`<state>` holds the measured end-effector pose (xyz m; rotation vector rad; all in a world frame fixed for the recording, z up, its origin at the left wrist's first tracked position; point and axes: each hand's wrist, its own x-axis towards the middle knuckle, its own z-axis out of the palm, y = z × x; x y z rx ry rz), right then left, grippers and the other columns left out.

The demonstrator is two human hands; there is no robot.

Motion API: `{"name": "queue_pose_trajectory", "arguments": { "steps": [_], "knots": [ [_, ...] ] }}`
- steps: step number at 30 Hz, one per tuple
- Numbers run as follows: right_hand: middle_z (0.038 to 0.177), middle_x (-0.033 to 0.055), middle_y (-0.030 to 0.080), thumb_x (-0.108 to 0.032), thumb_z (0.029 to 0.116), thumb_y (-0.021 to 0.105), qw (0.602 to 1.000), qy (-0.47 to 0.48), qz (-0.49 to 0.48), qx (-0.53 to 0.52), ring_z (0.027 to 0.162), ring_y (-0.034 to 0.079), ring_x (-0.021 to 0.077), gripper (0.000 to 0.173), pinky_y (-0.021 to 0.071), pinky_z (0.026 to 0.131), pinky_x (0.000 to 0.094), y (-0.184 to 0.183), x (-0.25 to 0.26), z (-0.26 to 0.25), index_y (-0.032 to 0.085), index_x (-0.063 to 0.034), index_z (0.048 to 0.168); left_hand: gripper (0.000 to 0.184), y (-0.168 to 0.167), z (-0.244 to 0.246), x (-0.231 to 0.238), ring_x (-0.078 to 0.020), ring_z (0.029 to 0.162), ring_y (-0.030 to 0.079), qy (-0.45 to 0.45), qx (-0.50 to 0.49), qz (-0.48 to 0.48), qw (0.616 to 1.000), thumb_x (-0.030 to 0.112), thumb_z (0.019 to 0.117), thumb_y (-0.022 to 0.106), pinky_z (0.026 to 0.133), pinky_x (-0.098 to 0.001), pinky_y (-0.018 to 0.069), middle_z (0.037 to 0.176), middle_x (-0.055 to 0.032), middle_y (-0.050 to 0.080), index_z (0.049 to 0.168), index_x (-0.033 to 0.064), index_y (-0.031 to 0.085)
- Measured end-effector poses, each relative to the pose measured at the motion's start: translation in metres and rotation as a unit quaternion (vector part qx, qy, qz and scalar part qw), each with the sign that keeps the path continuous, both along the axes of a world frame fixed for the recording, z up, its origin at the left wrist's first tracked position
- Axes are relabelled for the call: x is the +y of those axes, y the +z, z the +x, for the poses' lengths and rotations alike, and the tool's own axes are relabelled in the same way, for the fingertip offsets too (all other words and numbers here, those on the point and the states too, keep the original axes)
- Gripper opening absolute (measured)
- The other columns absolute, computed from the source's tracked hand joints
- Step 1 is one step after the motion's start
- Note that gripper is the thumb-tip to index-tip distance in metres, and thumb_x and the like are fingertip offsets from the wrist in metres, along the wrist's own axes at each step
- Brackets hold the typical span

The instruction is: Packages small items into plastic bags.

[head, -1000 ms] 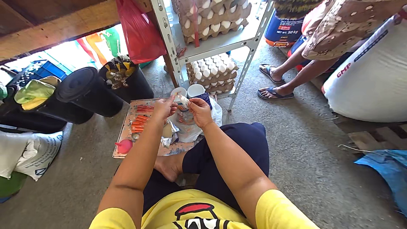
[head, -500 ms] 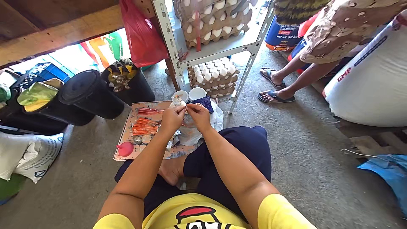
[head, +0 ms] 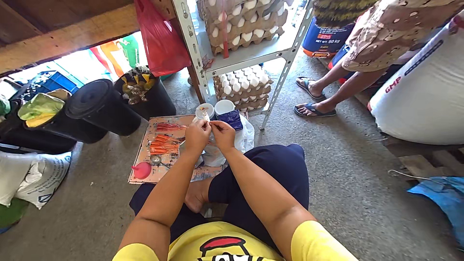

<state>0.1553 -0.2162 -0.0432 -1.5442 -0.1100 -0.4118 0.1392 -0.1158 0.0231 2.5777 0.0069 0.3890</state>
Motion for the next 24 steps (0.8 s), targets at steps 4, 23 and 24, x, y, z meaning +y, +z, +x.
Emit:
{"name": "queue_pose_trajectory", "arguments": {
  "steps": [4,23,24],
  "knots": [
    [0.1,0.0148,0.075,-0.006,0.0967,0.069,0.999,-0.009,-0.003,0.047,0.088,0.072,0.0173,0.013,0.0589,0.085,0.0339,0.009,0.002,-0.006,0.076,0.0016,0.105,0.017,-0.008,0.0,-0.01,-0.0233,0.084,0.072,0.054,-0.005,-0.092,0.994,0.015,0.0982,0.065,0.081,-0.0456,0.0571,0.091,-0.012,0.075,0.102,0.0024,0.076],
    [0.109,0.0187,0.07,-0.005,0.1005,0.063,0.99,0.025,-0.098,0.098,0.095,0.069,0.0265,0.023,0.0574,0.087,0.0417,0.024,-0.008,-0.002,0.072,-0.0006,0.121,0.026,-0.022,-0.001,0.0,-0.0313,0.107,0.071,-0.019,-0.061,-0.007,0.998,0.013,0.1011,0.064,0.093,-0.0487,0.0573,0.122,-0.0179,0.071,0.122,0.0028,0.074],
    [0.108,0.0189,0.07,-0.004,0.0998,0.064,0.991,0.017,-0.107,0.084,0.094,0.069,0.0267,0.023,0.0578,0.086,0.0416,0.024,-0.007,-0.002,0.073,-0.0004,0.12,0.023,-0.021,-0.001,0.001,-0.0327,0.109,0.07,-0.023,-0.068,0.008,0.997,0.013,0.101,0.064,0.093,-0.0502,0.0566,0.123,-0.0178,0.071,0.118,0.0035,0.076]
  ]
}}
